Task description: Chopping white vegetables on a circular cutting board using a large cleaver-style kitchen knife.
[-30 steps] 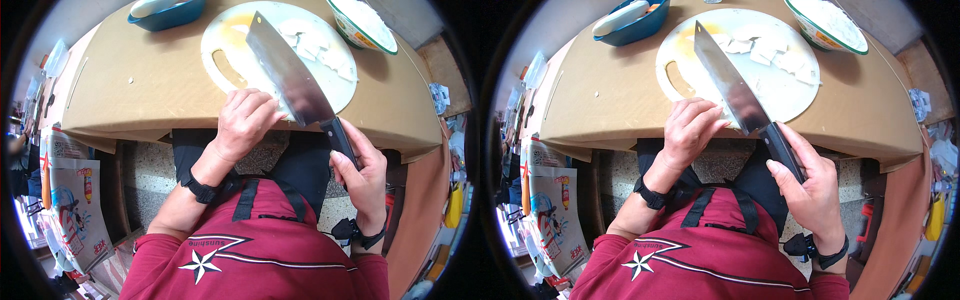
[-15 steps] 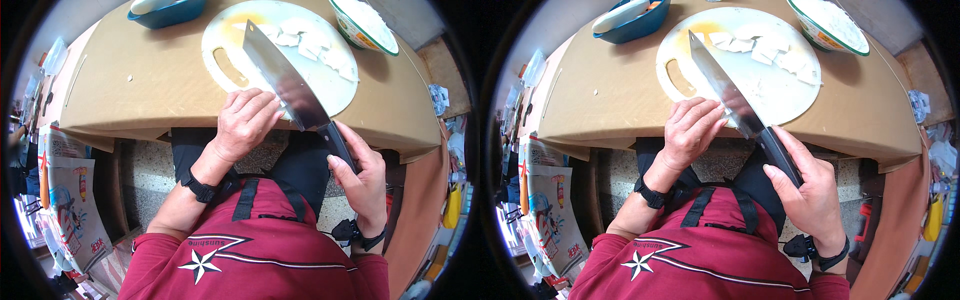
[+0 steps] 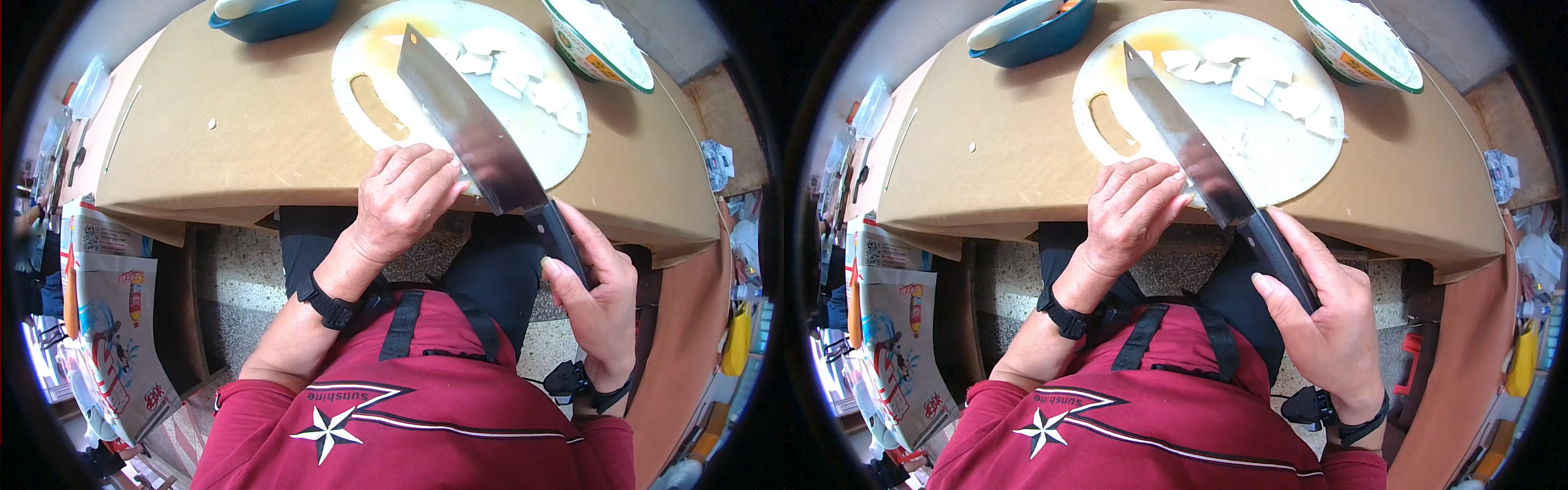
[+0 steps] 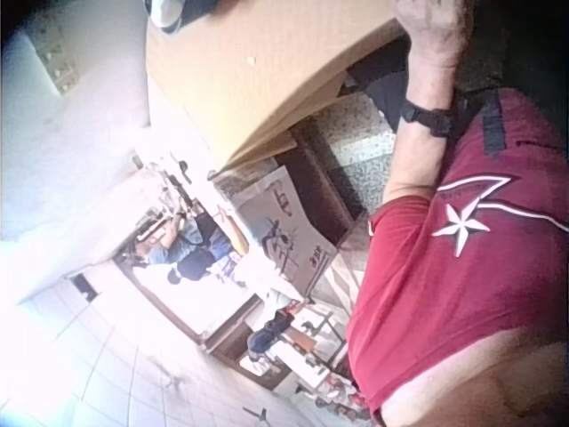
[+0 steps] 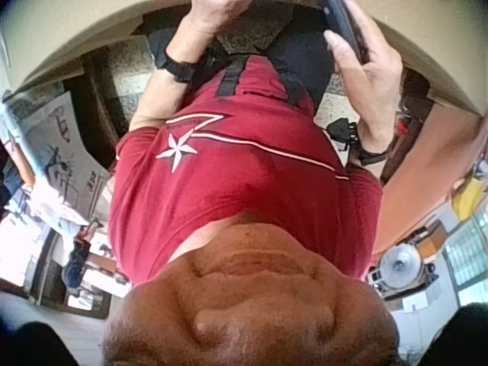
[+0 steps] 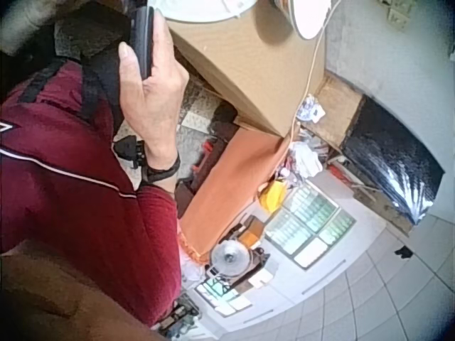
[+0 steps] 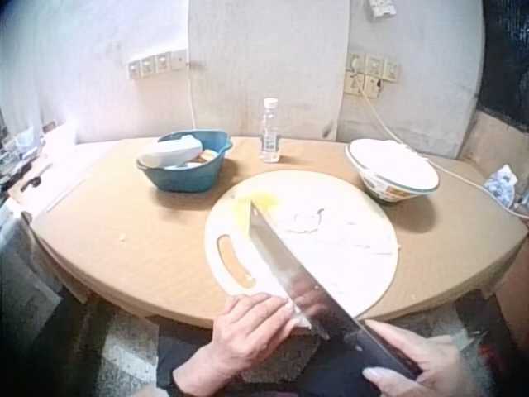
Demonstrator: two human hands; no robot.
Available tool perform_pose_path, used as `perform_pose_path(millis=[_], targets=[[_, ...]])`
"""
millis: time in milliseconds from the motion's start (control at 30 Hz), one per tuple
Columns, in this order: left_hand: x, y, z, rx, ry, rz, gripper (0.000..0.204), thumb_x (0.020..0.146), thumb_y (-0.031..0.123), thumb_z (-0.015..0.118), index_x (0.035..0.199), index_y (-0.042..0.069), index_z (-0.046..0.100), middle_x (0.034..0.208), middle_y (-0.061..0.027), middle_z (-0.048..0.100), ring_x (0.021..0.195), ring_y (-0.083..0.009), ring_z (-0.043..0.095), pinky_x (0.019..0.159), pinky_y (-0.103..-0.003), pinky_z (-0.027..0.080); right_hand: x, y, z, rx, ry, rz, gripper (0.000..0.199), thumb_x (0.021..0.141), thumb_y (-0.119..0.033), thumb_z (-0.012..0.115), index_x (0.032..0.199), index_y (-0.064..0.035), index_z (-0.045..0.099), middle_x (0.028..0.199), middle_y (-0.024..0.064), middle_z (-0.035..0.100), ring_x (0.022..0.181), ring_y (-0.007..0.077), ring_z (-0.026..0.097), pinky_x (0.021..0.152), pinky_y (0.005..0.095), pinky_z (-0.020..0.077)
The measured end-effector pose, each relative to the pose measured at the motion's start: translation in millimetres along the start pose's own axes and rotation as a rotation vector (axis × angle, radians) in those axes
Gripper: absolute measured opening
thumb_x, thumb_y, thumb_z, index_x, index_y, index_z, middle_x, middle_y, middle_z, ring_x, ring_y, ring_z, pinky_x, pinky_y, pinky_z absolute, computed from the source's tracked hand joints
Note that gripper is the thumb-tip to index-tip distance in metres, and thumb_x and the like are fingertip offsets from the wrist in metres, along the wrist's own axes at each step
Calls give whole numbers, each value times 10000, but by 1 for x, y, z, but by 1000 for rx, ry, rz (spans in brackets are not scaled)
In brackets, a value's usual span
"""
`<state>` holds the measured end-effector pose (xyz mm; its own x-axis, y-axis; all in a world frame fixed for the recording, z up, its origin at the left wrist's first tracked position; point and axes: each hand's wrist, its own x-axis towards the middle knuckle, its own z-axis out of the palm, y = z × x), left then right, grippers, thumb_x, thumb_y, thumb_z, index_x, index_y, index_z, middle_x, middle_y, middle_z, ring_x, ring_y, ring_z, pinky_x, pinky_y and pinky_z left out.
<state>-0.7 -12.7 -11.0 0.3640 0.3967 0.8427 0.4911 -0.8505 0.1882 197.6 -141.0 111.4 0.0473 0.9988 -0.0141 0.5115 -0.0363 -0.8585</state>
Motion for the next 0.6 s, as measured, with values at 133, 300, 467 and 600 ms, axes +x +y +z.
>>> perform_pose_path(millis=[133, 300, 467, 600], targets=[[0, 0, 0, -2, 0, 7, 266, 743, 88, 807, 985, 47, 707, 969, -69, 694, 906, -236, 665, 778, -353, 508, 1, 0, 0, -33, -17, 5, 502, 859, -42, 672, 1337, 43, 545, 861, 88, 682, 658, 91, 594, 615, 226, 472], [2, 1, 0, 1, -4, 6, 260, 740, 87, 808, 977, 47, 709, 961, -65, 695, 905, -230, 665, 775, -352, 507, 3, 1, 0, -59, -7, -53, 492, 862, -47, 674, 1328, 44, 546, 893, 125, 688, 692, 129, 629, 647, 248, 492], [1, 0, 0, -1, -6, 2, 249, 740, 84, 807, 967, 50, 712, 952, -62, 694, 903, -226, 665, 779, -352, 507, 5, -1, -1, -88, -29, -31, 490, 865, -46, 671, 1330, 39, 542, 909, 142, 688, 713, 156, 649, 672, 261, 504], [0, 0, -1, -6, -13, -8, 244, 743, 83, 805, 966, 52, 712, 953, -59, 695, 904, -226, 665, 783, -351, 507, 6, -6, -1, -93, -48, -26, 484, 866, -38, 663, 1330, 33, 540, 922, 150, 691, 734, 170, 662, 692, 271, 511]])
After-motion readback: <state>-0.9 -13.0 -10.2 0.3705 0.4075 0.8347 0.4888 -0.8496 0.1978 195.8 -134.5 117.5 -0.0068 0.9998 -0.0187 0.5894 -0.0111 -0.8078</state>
